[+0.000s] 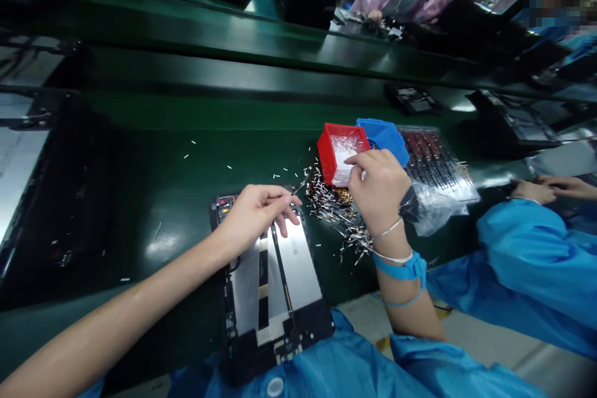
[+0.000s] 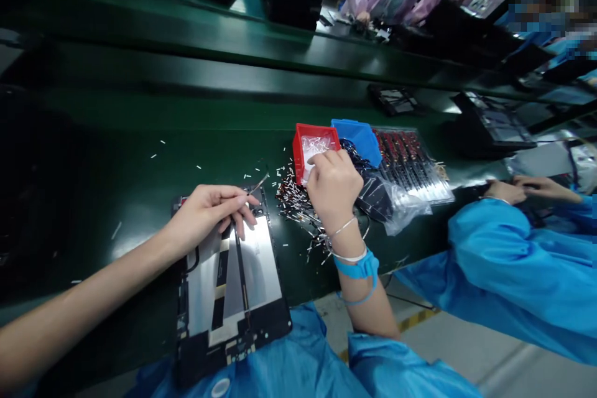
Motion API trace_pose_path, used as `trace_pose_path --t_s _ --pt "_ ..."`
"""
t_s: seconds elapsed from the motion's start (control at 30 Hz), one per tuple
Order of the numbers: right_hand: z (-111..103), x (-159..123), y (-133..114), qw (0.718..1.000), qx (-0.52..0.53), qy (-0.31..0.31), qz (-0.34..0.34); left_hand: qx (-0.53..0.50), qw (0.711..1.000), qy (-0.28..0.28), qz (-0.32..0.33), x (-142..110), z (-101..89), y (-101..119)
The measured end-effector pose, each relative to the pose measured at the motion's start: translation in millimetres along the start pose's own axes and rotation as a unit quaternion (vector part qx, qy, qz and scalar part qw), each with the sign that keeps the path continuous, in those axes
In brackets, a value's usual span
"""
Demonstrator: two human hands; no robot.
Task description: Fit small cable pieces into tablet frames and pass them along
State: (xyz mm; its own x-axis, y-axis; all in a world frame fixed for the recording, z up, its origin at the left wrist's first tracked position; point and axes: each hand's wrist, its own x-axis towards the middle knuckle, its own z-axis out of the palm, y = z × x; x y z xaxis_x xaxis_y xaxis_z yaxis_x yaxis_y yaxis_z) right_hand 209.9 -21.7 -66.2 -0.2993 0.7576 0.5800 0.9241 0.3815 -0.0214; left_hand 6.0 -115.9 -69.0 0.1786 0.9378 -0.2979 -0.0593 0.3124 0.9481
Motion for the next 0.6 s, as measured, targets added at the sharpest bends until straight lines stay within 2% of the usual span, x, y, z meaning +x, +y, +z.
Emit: trace_pose_path --t_s 0.13,0.2,0.27,0.33,0.37,0.47,0.6 --pt "9.5 5.8 8.0 0.998 -0.024 -0.006 0.057 -0.004 1.000 0.000 0.007 -1.9 0.7 0.0" --pt "4.4 4.5 4.7 1.000 0.014 0.019 0.008 -0.004 1.000 -0.006 0.005 -2.7 0.6 0.1" --pt "-7.8 -4.2 -9.1 0.990 0.089 0.064 -0.088 -0.003 1.000 -0.018 0.009 -3.2 0.4 -0.1" --pt "-21.0 -17.1 -28.7 0.969 0.156 0.059 -0.184 0.000 0.999 -0.026 0.022 -3.2 0.8 -0.9" --pt "-26.1 -23.3 -38.1 0.963 0.162 0.053 -0.208 0.003 0.999 -0.030 0.030 -3.0 1.5 -1.4" --pt "-32.2 -35.8 -56.6 0.955 0.164 0.054 -0.239 0.015 0.998 -0.045 0.045 -4.0 5.1 -1.6" --pt "-33.5 -40.5 -62.7 0.945 0.227 0.060 -0.229 0.032 0.995 -0.061 0.076 -19.1 2.4 5.5"
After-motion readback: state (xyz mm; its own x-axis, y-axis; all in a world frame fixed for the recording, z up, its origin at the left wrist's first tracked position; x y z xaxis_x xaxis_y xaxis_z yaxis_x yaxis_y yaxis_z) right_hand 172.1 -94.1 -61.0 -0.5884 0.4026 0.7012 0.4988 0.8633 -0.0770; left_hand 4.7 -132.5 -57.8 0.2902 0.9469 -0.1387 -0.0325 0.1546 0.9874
